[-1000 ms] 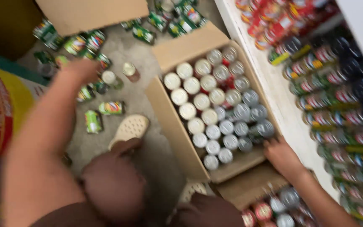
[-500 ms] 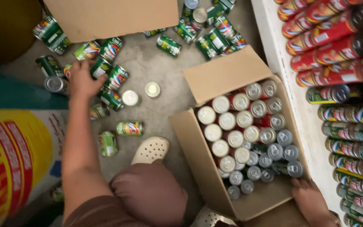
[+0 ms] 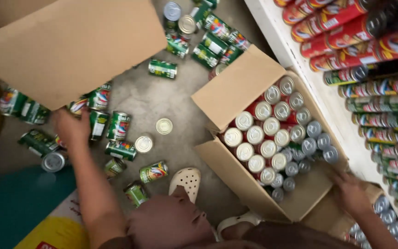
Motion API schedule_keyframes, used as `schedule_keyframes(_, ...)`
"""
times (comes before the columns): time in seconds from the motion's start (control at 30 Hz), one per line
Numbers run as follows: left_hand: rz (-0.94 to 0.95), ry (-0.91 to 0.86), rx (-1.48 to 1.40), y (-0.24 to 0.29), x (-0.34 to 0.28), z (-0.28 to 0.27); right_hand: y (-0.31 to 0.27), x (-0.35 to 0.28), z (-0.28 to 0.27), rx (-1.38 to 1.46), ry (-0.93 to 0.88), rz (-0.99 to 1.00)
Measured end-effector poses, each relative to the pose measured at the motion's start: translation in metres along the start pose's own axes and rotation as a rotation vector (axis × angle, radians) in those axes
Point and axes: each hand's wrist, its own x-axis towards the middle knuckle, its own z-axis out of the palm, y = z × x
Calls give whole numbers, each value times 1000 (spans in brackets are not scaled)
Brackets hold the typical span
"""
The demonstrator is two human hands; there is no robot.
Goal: Sorting and arranging various canned items into boxes and on a grocery store shelf.
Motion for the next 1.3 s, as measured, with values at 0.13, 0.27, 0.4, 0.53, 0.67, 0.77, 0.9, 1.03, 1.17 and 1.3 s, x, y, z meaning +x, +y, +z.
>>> schedule_keyframes(0.13,-135,-150,-73,21,-5,-34,11,14,46,264,31,136)
schedule_keyframes(0.27,-211,-264,18,15,-1,-26,-2,9,33,431,243,-19)
schedule_keyframes(0.4,-59,-54,-10,23,-2,-7,-10,19,21,264,112,71)
schedule_keyframes(0.53,-254,-86,97,77,-32,-36,-12,4,-4,238,155,35)
schedule_keyframes(0.67,-166,-314,61,70,-80,-33,1,-10,-36,304,201,-40)
schedule_keyframes(0.77,-146,-339,0,106,-90,-45,-16,-25,-72,468,346,-132)
schedule_keyframes(0.9,-91,-327,299,148,-86,-58,-43,-48,-111,421,498,-128)
schedule_keyframes(1.03,-71,-392,484,148,-77,-45,-50,-64,-119,389,345,52)
schedule_keyframes(1.17,28,-401,470,104,-64,-10,-69,-74,-137,242,521,-7)
schedule_keyframes(1.3,29,-433,274,73,-55,3,-130,-104,-234,247,580,-102)
